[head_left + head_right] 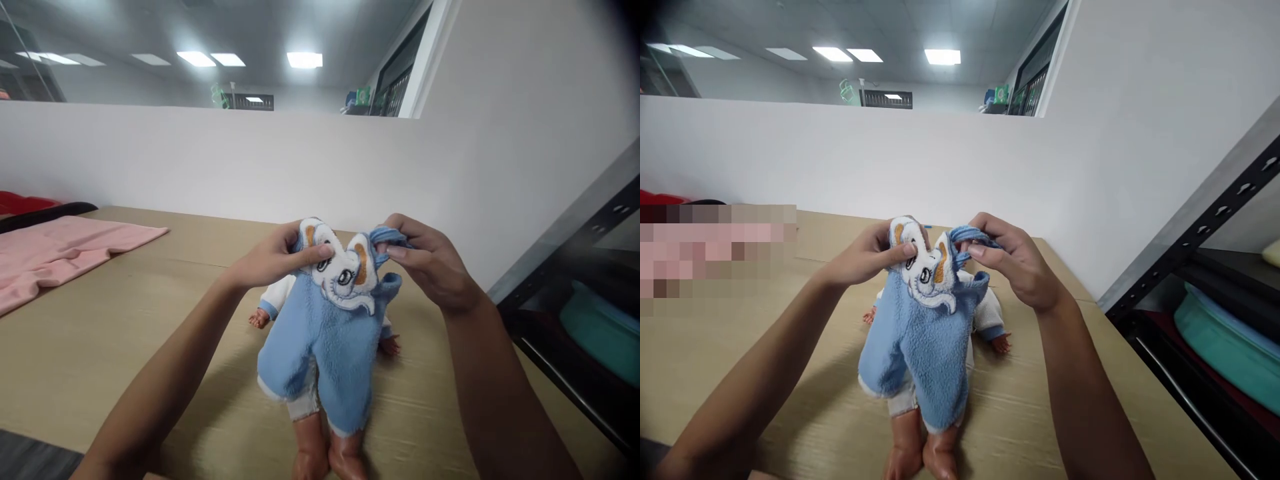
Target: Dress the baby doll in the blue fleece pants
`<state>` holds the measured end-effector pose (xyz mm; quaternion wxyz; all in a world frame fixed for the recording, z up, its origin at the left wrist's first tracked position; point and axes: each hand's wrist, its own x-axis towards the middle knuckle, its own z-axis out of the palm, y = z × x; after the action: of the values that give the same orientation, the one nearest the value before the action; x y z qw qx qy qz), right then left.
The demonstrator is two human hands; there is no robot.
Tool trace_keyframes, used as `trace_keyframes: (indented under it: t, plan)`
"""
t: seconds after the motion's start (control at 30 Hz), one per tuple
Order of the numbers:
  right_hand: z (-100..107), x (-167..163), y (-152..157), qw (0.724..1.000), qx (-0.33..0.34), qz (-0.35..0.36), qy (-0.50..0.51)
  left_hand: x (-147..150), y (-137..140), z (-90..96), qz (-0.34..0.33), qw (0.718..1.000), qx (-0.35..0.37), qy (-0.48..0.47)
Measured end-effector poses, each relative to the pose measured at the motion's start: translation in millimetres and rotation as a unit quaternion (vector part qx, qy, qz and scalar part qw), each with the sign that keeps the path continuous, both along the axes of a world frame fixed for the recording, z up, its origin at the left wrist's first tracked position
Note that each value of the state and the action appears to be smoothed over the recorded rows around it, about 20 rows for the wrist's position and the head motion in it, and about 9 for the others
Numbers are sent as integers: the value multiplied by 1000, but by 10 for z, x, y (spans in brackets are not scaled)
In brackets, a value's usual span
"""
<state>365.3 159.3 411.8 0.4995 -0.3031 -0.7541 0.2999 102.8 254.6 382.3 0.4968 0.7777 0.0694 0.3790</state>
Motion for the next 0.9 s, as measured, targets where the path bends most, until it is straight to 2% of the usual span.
trace_keyframes:
  t: [0.07,0.13,0.27,0.37,0.43,0.53,0.63,0.7,0.8,0.9]
  plan:
    - [-48,26,66,1000,-8,6,15,2,23,-12,9,1000,-3,12]
    - [-83,65,90,999,-27,13,22,-11,29,-7,31,999,8,-16]
    - [-95,79,36,996,-76,35,34,-14,0,29,84,988,87,-97]
    - [-68,-2,-28,993,-98,45,-52,28,-34,29,73,981,137,-116]
    - [-48,-54,-54,988,-79,9,-133,53,-50,19,50,980,153,-120]
    - [-29,-57,-65,985,15,-57,-164,30,-54,31,47,975,176,-127]
    - [-28,1,-60,986,74,-58,-135,-80,-30,93,60,981,168,-75]
    - [-31,21,-59,989,77,-60,-107,-174,1,138,20,989,147,20]
    - [-27,11,-59,992,69,-63,-89,-281,62,157,-46,982,132,130]
    - [-35,52,-44,990,58,-82,-101,-320,111,120,-23,986,135,95]
